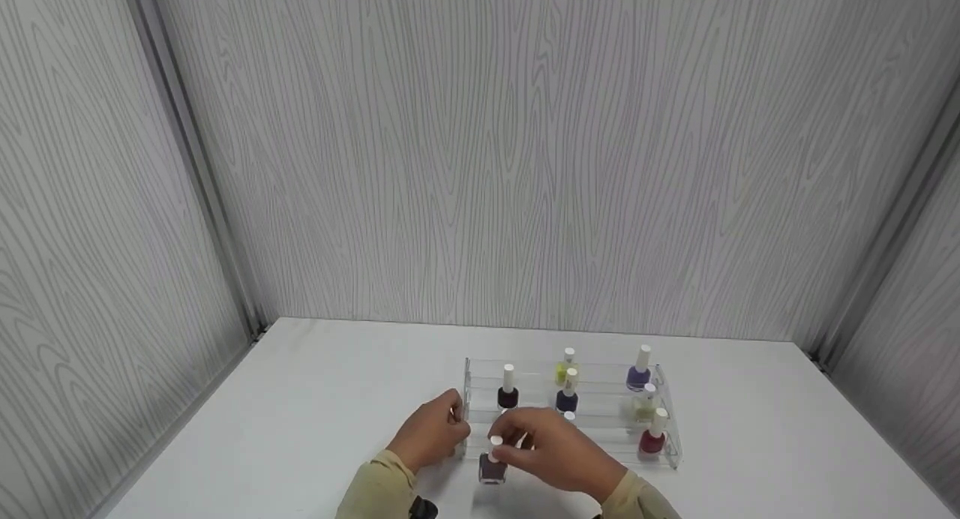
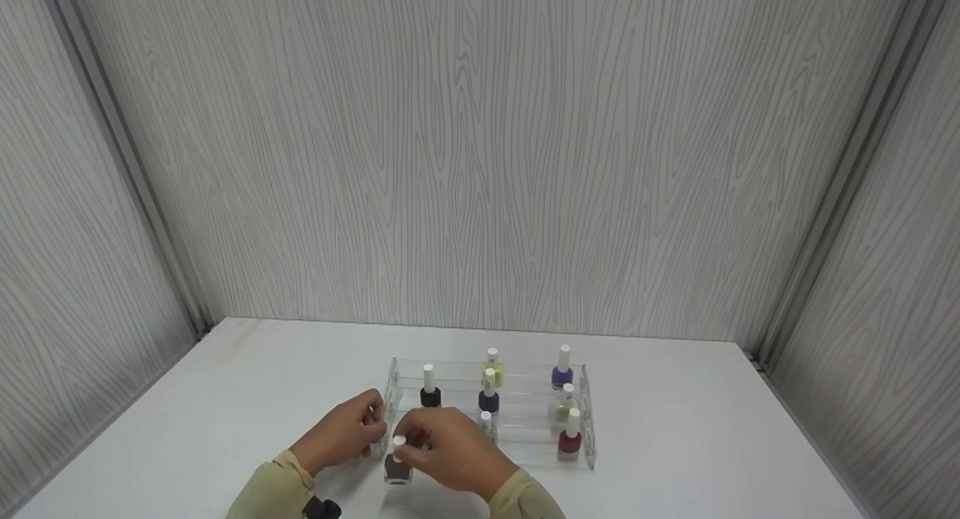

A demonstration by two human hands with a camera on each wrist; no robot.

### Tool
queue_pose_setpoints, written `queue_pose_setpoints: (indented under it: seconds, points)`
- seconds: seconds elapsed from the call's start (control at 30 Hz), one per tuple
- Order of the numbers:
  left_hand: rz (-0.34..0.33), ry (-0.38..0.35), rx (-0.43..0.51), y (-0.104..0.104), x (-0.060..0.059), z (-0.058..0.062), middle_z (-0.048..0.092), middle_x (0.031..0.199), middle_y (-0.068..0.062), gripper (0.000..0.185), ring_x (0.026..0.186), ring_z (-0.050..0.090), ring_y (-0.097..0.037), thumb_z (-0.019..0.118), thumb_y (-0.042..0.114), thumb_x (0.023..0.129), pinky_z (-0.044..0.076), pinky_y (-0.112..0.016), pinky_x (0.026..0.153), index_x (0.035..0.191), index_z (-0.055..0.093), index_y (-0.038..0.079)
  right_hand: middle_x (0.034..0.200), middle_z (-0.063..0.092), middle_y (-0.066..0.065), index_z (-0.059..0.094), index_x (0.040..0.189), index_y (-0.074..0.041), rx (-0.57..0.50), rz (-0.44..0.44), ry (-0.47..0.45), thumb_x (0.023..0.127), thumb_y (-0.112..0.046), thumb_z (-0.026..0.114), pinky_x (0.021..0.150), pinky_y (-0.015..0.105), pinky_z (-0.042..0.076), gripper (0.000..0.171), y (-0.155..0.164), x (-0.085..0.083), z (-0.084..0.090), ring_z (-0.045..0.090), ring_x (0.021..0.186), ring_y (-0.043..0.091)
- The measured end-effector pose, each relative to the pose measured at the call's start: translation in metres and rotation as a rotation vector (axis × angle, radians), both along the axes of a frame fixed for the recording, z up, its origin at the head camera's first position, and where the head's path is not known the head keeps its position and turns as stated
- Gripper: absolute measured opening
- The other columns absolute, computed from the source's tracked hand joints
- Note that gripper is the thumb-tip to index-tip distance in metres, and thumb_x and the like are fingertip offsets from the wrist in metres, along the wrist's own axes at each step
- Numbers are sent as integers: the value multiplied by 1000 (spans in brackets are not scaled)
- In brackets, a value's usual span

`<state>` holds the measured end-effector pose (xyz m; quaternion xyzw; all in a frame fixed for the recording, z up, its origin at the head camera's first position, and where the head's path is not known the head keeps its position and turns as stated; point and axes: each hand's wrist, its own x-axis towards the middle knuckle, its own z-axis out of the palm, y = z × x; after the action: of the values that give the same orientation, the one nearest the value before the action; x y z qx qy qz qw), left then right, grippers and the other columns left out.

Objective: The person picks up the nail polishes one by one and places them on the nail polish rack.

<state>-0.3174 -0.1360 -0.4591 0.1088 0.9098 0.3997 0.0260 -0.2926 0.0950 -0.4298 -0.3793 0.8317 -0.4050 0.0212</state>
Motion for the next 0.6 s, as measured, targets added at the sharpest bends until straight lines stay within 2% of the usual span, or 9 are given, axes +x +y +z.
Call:
queue_pose_setpoints:
  seconds: [0.27, 0.43, 0.6]
  points:
    - [10, -3, 4, 0, 0, -1, 60, 77, -1, 12, 63, 58, -14, 61, 9, 92, 44, -31, 56, 95, 50, 12, 99, 71, -11, 72, 105, -19, -7, -39, 11, 98, -25, 73, 77, 26, 55, 10, 7, 1, 12, 67, 90, 5]
    - [-2, 10, 0, 1, -1, -2, 60, 75, 0, 11, 61, 59, -14, 61, 10, 93, 43, -31, 56, 94, 50, 12, 100, 71, -10, 72, 105, -17, -23, -61, 53, 98, -25, 73, 78, 27, 56, 11, 17, 3, 18, 68, 89, 5]
    - [0, 25, -6, 2, -2, -2, 60, 75, 0, 11, 60, 59, -14, 60, 9, 92, 41, -32, 56, 94, 50, 12, 100, 72, -9, 72, 108, -16, -35, -108, 122, 98, -23, 72, 79, 28, 58, 12, 32, -3, 40, 69, 89, 9]
